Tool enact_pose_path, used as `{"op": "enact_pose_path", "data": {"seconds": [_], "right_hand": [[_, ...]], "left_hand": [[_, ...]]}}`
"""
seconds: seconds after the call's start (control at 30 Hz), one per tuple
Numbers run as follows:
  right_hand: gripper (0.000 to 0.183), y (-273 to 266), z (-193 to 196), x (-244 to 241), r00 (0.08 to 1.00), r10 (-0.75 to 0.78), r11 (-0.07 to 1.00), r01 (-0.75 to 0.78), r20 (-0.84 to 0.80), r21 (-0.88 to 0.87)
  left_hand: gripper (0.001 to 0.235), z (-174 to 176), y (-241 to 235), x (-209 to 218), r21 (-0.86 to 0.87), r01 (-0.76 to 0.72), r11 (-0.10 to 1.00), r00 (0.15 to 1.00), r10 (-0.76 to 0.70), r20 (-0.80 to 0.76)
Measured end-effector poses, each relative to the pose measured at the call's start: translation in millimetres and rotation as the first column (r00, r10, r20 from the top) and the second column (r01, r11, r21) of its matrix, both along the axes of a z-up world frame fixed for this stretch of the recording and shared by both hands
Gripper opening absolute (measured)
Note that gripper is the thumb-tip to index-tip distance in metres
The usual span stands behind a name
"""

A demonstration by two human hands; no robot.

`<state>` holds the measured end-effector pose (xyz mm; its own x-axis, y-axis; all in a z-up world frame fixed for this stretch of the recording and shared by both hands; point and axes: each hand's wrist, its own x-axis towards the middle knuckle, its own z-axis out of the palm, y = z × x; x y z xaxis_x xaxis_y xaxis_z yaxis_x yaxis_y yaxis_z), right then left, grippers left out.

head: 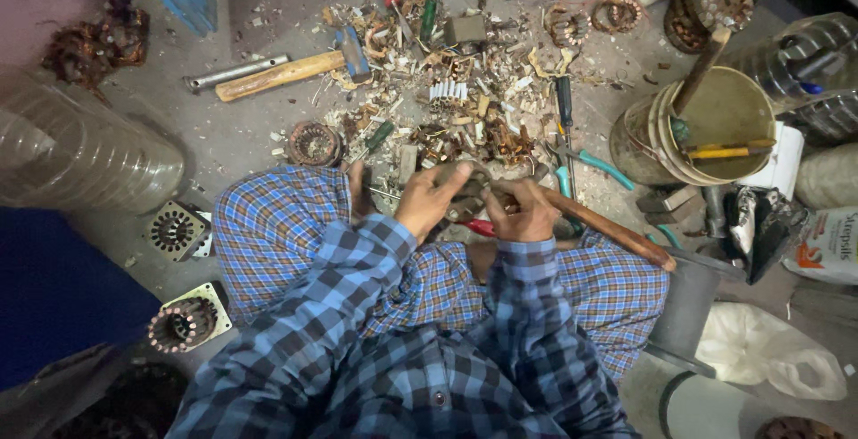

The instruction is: The person disassembles metal motor stators using a hammer and a screwdriver to remove internal components. They strike the parts with the hammer and pry at them by hand and with a tool, handling several stators on the floor.

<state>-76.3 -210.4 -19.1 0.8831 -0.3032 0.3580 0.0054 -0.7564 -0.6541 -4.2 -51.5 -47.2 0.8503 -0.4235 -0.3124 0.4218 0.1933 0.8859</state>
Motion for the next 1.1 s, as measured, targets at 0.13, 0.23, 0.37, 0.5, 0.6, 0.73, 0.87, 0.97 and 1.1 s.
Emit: {"op": "enact_pose_path", "data": {"seconds": [0.13, 0.23, 0.37, 0.5, 0.6, 0.73, 0.87, 0.97, 1.1], "right_hand": [[0.033, -6, 10, -3, 0.984, 0.166, 0.981, -0.158, 0.064, -0.112], [0.024, -12, 18, -2, 0.964, 0.255, 0.953, -0.24, 0.068, -0.184], [0.018, -19, 24, 1, 0.94, 0.339, 0.903, -0.333, -0.024, -0.27], [0.022, -27, 26, 3, 0.911, 0.39, 0.842, -0.412, -0.136, -0.347], [0.025, -35, 28, 7, 0.874, 0.447, 0.787, -0.486, -0.192, -0.38], [0.027, -42, 28, 12, 0.848, 0.5, 0.764, -0.528, -0.177, -0.37], [0.023, -33, 27, 7, 0.881, 0.465, 0.847, -0.47, -0.081, -0.249], [0.031, -20, 30, -4, 0.938, 0.339, 0.935, -0.326, 0.079, -0.136], [0.025, -2, 36, -25, 0.956, 0.286, 0.951, -0.275, 0.067, -0.14]], "left_hand": [[0.052, -6, 1, 3, 0.021, -0.005, 1.0, 0.999, 0.006, -0.036], [0.057, -5, 3, 4, 0.095, 0.017, 0.995, 1.0, -0.019, 0.016], [0.063, 1, 8, 5, 0.212, 0.05, 0.976, 0.996, -0.065, 0.067], [0.066, 5, 7, 3, 0.314, 0.094, 0.945, 0.993, -0.109, 0.032], [0.065, 3, 6, 3, 0.204, 0.159, 0.966, 0.987, -0.159, -0.015], [0.061, -8, 3, 6, 0.278, 0.121, 0.953, 0.984, -0.152, 0.091], [0.057, -7, 0, 6, 0.0, 0.074, 0.997, 0.996, -0.074, -0.054], [0.053, 7, 8, 10, -0.208, 0.036, 0.977, 0.957, -0.094, -0.274], [0.054, 29, 15, 10, -0.329, -0.036, 0.944, 0.913, -0.103, -0.394]]}}
